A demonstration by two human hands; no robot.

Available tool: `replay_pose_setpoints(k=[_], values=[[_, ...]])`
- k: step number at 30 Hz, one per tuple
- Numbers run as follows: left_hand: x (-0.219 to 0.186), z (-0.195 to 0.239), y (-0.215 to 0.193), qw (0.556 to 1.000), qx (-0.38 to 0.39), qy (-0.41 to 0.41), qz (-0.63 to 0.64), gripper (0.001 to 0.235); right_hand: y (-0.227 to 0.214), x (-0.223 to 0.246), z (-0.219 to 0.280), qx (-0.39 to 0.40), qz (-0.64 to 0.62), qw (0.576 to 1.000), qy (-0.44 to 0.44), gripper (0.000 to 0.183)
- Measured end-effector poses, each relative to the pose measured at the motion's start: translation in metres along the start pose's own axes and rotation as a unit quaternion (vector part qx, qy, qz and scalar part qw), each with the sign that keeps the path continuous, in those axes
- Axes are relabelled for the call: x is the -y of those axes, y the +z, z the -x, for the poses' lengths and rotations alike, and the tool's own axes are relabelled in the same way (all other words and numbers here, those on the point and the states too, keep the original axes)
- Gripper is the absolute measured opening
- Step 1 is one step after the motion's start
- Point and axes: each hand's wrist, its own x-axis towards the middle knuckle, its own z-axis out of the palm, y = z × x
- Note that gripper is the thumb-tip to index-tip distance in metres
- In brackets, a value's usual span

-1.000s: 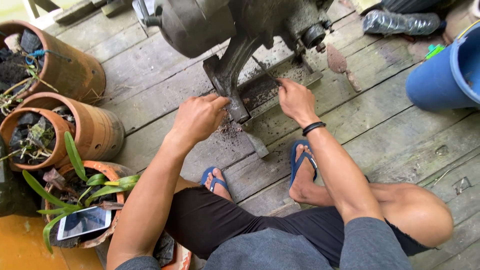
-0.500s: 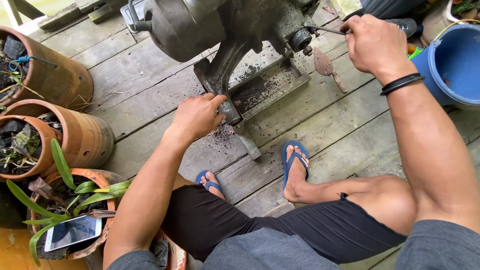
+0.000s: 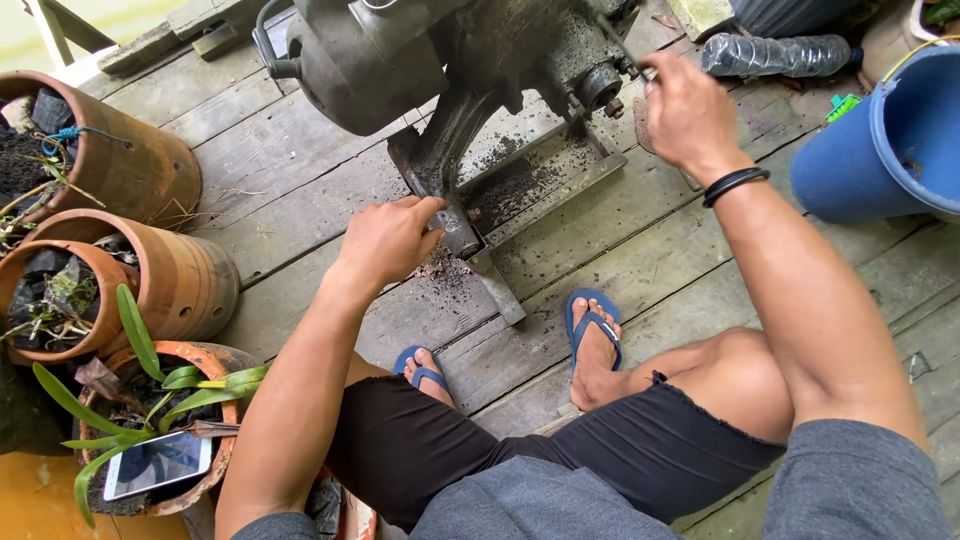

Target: Scraping dirt and grime off a motorcycle engine block using hands and a small tool.

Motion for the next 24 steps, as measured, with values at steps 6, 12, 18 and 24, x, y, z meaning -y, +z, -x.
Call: replay_pose_setpoints(k=[6,12,18,24], values=[[-0.016,-0.015,-0.003,1.0,-0.011,0.0,-0.008,0.044,0.023,-0.004,0.002,0.012,0.036,0.999,0.013,0.032],[-0.031,-0.05,0.02,0.988,-0.113,0.099,-0.021,0.031,0.017,0.009,0.003,0.065,0.033,0.997,0.038,0.04],[-0.032,-0.086,0.034,0.976,-0.16,0.151,-0.003,0.023,0.007,-0.003,0.014,0.112,-0.112,0.98,0.118,0.033],[-0.039,-0.108,0.038,0.968,-0.194,0.158,0.002,0.02,0.03,-0.038,0.018,0.128,-0.232,0.947,0.181,0.034]])
